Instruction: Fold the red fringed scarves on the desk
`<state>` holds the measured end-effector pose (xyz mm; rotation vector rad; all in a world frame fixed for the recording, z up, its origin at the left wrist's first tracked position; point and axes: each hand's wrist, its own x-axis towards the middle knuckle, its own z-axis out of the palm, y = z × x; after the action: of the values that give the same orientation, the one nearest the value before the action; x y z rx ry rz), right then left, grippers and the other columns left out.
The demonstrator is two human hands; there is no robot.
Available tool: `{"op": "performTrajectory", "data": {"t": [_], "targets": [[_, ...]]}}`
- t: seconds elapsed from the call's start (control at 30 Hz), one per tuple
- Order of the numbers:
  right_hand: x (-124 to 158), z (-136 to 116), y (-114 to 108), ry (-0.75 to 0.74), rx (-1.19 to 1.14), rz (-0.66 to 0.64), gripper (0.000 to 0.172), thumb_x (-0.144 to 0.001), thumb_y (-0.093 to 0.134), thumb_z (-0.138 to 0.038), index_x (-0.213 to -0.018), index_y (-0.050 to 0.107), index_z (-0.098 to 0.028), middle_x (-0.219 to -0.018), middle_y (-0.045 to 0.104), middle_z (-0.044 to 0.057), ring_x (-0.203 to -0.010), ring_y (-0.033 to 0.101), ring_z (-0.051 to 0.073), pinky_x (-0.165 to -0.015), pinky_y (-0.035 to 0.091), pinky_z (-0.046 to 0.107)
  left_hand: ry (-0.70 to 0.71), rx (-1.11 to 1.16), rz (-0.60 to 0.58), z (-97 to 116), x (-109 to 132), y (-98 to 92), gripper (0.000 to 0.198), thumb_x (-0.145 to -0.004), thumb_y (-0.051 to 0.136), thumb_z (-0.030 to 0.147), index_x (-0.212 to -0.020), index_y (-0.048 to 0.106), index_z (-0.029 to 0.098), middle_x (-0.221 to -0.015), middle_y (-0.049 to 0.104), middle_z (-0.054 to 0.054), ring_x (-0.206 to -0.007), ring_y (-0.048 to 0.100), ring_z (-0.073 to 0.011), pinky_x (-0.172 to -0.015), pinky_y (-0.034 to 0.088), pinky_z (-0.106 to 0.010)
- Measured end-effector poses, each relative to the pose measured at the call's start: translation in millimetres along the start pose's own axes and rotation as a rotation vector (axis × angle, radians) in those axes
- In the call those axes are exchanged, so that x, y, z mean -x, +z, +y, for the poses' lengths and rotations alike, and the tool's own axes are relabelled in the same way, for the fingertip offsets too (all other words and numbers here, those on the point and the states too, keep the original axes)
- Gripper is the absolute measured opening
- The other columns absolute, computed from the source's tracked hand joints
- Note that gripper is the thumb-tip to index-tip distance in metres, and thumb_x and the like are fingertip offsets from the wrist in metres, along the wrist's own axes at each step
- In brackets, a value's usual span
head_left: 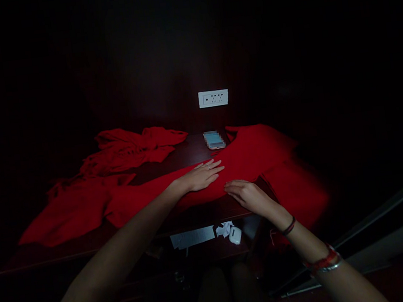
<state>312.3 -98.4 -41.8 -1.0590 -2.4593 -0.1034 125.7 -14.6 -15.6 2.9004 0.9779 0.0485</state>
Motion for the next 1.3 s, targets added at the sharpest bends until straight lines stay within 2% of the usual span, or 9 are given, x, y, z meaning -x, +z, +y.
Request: {"op": "performTrajectory", "data": {"t": [0.1, 0.33, 0.5, 0.6, 0.8, 0.97, 1.13, 1.23, 1.3], "targets": [[2, 0, 0, 0.026, -0.044, -0.002, 0.029, -0.081, 0.035, -0.018, -0.101, 0.055, -0.016, -0.101, 0.058, 0.006, -0.098, 0.048, 0.014, -0.090, 0.036, 0.030, 0.057, 0.005, -0.044, 0, -10, 6.5, 0.044, -0.085, 0.018, 0.038, -0.127, 0.018, 0.027, -0.135, 0.013, 0.001, -0.123, 0.008, -0.0151, -0.097, 0.012, -0.035], [9, -2, 0, 0.043, -0.072, -0.051, 0.033, -0.082, 0.031, -0.019, -0.108, 0.051, -0.013, -0.109, 0.053, 0.007, -0.104, 0.044, 0.013, -0.094, 0.031, 0.032, -0.055, -0.021, -0.066, -31, 2, 10.1, 0.047, -0.083, 0.017, 0.045, -0.127, 0.015, 0.029, -0.136, 0.010, 0.000, -0.123, 0.008, -0.0166, -0.097, 0.010, -0.038], [1, -2, -11, 0.077, -0.081, -0.022, 0.035, -0.083, 0.031, -0.027, -0.110, 0.049, -0.015, -0.110, 0.052, 0.006, -0.107, 0.042, 0.014, -0.095, 0.028, 0.033, -0.046, -0.053, -0.008, -24, 14, 10.7, 0.048, -0.083, 0.015, 0.047, -0.127, 0.014, 0.029, -0.136, 0.006, 0.001, -0.123, 0.001, -0.0173, -0.097, 0.004, -0.039], [-14, 6, -16, 0.135, -0.023, -0.011, 0.043, -0.082, 0.029, -0.037, -0.118, 0.040, -0.016, -0.121, 0.042, 0.007, -0.115, 0.031, 0.017, -0.098, 0.022, 0.038, -0.066, -0.022, -0.040, -17, 18, 12.6, 0.054, -0.081, 0.014, 0.051, -0.129, 0.011, 0.025, -0.136, 0.007, -0.002, -0.123, 0.004, -0.0169, -0.098, 0.007, -0.037], [-24, 24, -3, 0.271, 0.040, -0.357, 0.063, -0.077, 0.020, -0.056, -0.127, 0.023, -0.018, -0.133, 0.020, 0.009, -0.121, 0.013, 0.024, -0.096, 0.016, 0.045, -0.143, -0.012, -0.004, -22, 23, 18.3, 0.066, -0.077, 0.016, 0.057, -0.129, 0.010, 0.018, -0.135, 0.010, -0.008, -0.123, 0.006, -0.0181, -0.097, 0.009, -0.036], [-27, 23, -4, 0.316, 0.064, -0.448, 0.068, -0.076, 0.014, -0.059, -0.129, 0.018, -0.017, -0.134, 0.015, 0.010, -0.122, 0.009, 0.024, -0.097, 0.013, 0.044, -0.213, -0.009, -0.025, -37, 35, 20.1, 0.066, -0.076, 0.019, 0.059, -0.129, 0.010, 0.021, -0.135, 0.009, -0.006, -0.123, 0.004, -0.0213, -0.097, 0.009, -0.040], [-40, 18, -2, 0.289, 0.066, -0.388, 0.069, -0.075, 0.014, -0.060, -0.129, 0.016, -0.018, -0.134, 0.014, 0.008, -0.122, 0.007, 0.023, -0.097, 0.010, 0.045, -0.248, 0.008, 0.100, -30, 58, 4.6, 0.062, -0.078, 0.021, 0.054, -0.128, 0.018, 0.017, -0.134, 0.016, -0.010, -0.121, 0.014, -0.0216, -0.096, 0.015, -0.038], [-38, 21, 6, 0.292, 0.075, -0.428, 0.068, -0.076, 0.013, -0.059, -0.129, 0.018, -0.016, -0.134, 0.015, 0.008, -0.122, 0.009, 0.023, -0.098, 0.011, 0.044, -0.129, 0.010, 0.183, -15, 89, -9.9, 0.052, -0.078, 0.031, 0.049, -0.120, 0.034, 0.018, -0.122, 0.034, -0.009, -0.110, 0.033, -0.0175, -0.091, 0.026, -0.029], [-36, 25, 10, 0.284, 0.079, -0.428, 0.067, -0.077, 0.013, -0.058, -0.129, 0.018, -0.016, -0.134, 0.014, 0.008, -0.122, 0.009, 0.023, -0.098, 0.012, 0.044, -0.048, -0.020, 0.156, -7, 115, -16.6, 0.043, -0.076, 0.040, 0.045, -0.112, 0.041, 0.021, -0.111, 0.042, -0.006, -0.100, 0.041, -0.0155, -0.086, 0.032, -0.027]]}}
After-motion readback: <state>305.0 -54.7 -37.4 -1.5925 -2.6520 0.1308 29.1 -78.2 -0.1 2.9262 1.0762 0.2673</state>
